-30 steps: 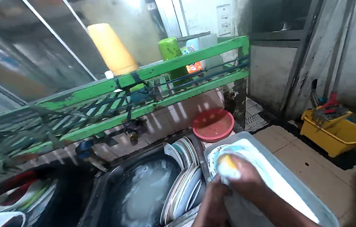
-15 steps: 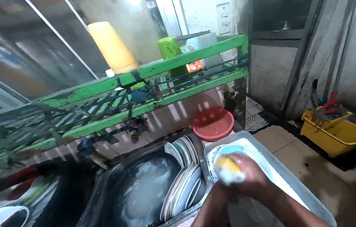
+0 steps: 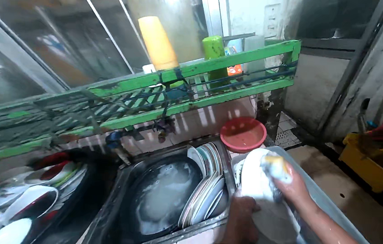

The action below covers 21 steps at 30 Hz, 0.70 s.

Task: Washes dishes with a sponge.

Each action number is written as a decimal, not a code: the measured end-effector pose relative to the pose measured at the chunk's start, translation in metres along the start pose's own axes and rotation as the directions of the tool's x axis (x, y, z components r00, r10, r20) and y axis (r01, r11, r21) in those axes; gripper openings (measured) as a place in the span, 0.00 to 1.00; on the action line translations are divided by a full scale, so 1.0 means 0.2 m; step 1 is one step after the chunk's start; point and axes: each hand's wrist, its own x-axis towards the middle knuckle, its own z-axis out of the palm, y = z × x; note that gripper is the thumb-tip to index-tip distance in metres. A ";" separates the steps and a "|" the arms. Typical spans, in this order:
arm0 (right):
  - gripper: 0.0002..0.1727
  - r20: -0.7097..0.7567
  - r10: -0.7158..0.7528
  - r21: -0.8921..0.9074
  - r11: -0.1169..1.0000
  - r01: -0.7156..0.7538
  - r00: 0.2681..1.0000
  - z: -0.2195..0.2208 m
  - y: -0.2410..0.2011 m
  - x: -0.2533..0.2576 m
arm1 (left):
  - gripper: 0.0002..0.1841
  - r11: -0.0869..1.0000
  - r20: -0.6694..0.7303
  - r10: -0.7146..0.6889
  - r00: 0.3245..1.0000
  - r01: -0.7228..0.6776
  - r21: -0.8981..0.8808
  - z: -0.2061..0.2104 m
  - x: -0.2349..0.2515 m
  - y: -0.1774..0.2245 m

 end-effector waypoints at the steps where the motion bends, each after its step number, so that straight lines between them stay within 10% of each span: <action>1: 0.36 -0.037 0.081 -0.018 0.997 -0.081 0.996 -0.03 0.01 0.04 | 0.17 0.999 -0.016 0.037 0.999 -0.037 -0.011 0.00 0.00 0.02; 5: 0.33 -0.039 -0.064 0.014 0.998 0.064 0.997 0.02 0.00 -0.13 | 0.09 0.942 0.039 0.321 0.946 -0.315 -0.112 -0.10 0.08 0.06; 9: 0.32 -0.051 -0.459 0.079 0.883 0.462 0.887 0.12 -0.07 -0.17 | 0.13 0.945 0.223 0.248 0.943 -0.286 0.158 -0.10 0.00 0.02; 13: 0.32 -0.104 0.025 0.237 0.971 0.000 0.994 -0.03 -0.14 0.11 | 0.19 0.924 0.285 0.172 0.943 -0.255 0.286 -0.04 -0.17 0.07; 16: 0.20 -0.067 0.322 0.577 0.785 -0.226 0.945 -0.03 -0.03 0.22 | 0.14 0.864 0.313 0.293 0.903 -0.390 0.317 -0.02 -0.26 0.14; 18: 0.17 0.099 0.421 0.800 0.505 -0.324 0.901 0.03 -0.02 0.18 | 0.15 0.673 0.440 0.511 0.738 -0.662 0.329 -0.03 -0.28 0.12; 21: 0.41 0.491 0.246 0.861 0.010 -0.508 0.836 0.16 -0.03 0.05 | 0.17 0.171 0.639 0.705 0.307 -0.948 0.267 0.01 -0.14 0.02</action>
